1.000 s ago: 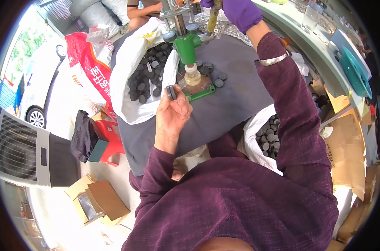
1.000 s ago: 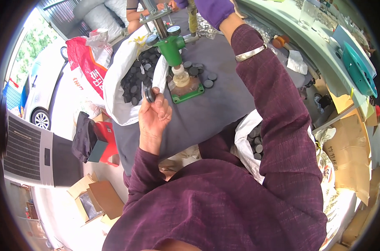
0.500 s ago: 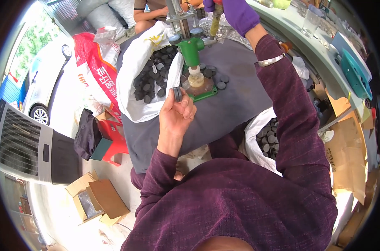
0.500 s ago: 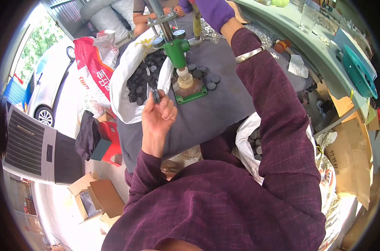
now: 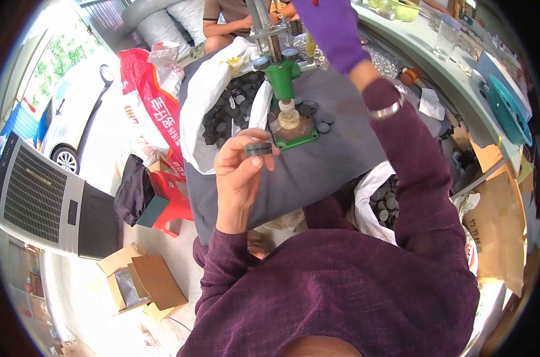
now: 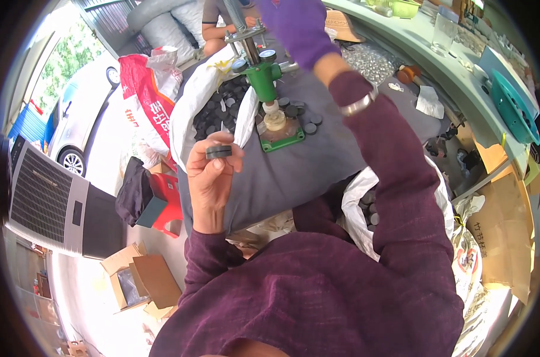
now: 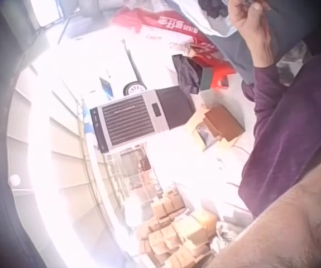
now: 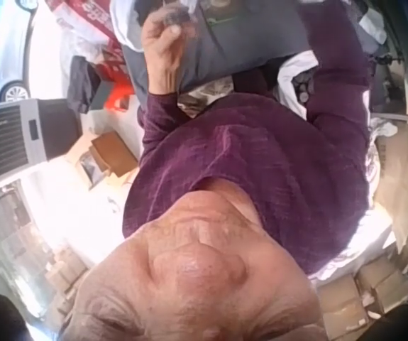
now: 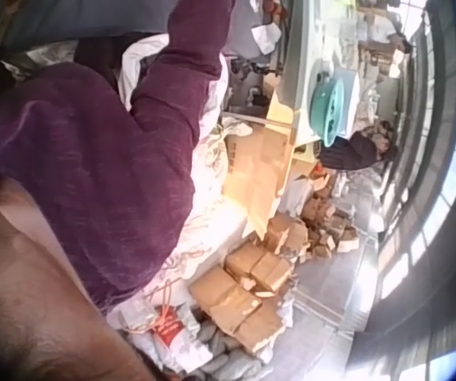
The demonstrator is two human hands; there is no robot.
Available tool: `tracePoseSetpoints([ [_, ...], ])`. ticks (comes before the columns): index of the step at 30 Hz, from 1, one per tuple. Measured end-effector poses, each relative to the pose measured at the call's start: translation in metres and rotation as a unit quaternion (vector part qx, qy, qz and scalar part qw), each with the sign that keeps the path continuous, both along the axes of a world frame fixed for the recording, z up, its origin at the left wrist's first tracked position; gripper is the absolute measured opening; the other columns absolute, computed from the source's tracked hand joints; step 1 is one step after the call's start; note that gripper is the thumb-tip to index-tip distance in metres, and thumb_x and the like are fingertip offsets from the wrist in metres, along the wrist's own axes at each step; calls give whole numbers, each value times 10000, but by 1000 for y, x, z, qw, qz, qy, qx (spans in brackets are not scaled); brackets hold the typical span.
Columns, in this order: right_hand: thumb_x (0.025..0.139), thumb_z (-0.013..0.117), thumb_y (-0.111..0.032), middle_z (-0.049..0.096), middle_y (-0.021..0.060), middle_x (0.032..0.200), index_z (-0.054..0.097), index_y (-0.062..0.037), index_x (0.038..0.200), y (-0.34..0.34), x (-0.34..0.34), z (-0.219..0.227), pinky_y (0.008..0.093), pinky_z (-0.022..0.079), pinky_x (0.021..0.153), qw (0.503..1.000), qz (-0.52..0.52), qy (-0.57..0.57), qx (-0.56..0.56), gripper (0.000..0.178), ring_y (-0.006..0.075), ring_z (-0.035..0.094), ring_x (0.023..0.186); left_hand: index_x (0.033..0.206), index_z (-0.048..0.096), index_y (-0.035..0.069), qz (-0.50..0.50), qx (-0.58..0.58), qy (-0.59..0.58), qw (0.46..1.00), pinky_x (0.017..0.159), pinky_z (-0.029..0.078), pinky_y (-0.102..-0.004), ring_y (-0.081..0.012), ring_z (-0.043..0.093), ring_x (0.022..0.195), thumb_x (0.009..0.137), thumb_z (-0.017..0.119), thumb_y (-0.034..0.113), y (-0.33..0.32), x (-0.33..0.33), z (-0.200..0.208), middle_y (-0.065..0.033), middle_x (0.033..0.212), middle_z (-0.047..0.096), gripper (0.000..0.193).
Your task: The person assembles black plastic components using a manual press.
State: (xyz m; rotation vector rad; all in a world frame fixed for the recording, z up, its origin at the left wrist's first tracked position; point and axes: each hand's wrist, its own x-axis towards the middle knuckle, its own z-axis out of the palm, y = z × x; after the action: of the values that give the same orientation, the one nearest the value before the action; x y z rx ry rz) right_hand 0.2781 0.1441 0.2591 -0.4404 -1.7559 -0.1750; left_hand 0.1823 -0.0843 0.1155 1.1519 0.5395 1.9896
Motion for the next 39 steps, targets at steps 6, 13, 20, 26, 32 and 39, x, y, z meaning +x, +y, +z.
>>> tracePoseSetpoints([
  [6,702,804,-259,651,52,964,658,-100,1075,-109,42,-77,350,497,758,951,309,7,36,431,228,614,877,1030,623,-6,53,58,35,996,661,537,-322,-240,644,791,775,731,1,-9,6,6,-139,965,612,278],
  [13,720,783,-266,616,50,1037,650,-117,1138,-159,52,-108,351,478,766,921,373,8,-108,464,240,593,898,1096,608,-65,69,26,34,997,772,537,-297,-202,664,819,796,724,8,-20,27,8,-123,960,665,330],
  [20,731,754,-204,611,61,1050,650,-110,1124,-164,67,-105,354,474,747,908,408,-29,-96,417,248,593,872,1092,615,-55,208,60,213,953,774,515,-297,-214,640,874,790,761,88,-38,36,19,-129,991,644,365],
  [26,716,735,-142,601,64,1014,631,-117,1090,-175,74,-104,368,471,751,891,440,-64,-90,390,265,590,875,1137,609,-31,338,124,483,798,680,505,-313,-262,633,791,672,815,428,-56,35,52,-171,971,618,685],
  [32,690,749,-176,578,70,986,610,-120,1057,-180,79,-109,416,487,742,887,449,-96,-41,397,305,585,835,1065,655,-25,397,146,513,747,551,493,-297,-234,624,663,749,747,401,-65,53,53,-136,871,627,538],
  [39,700,710,-117,581,91,985,624,-101,1021,-194,92,-91,425,501,750,881,460,-91,-59,333,315,594,855,1054,654,-37,413,157,501,744,532,495,-304,-233,625,637,781,728,372,-71,57,52,-138,869,625,497],
])
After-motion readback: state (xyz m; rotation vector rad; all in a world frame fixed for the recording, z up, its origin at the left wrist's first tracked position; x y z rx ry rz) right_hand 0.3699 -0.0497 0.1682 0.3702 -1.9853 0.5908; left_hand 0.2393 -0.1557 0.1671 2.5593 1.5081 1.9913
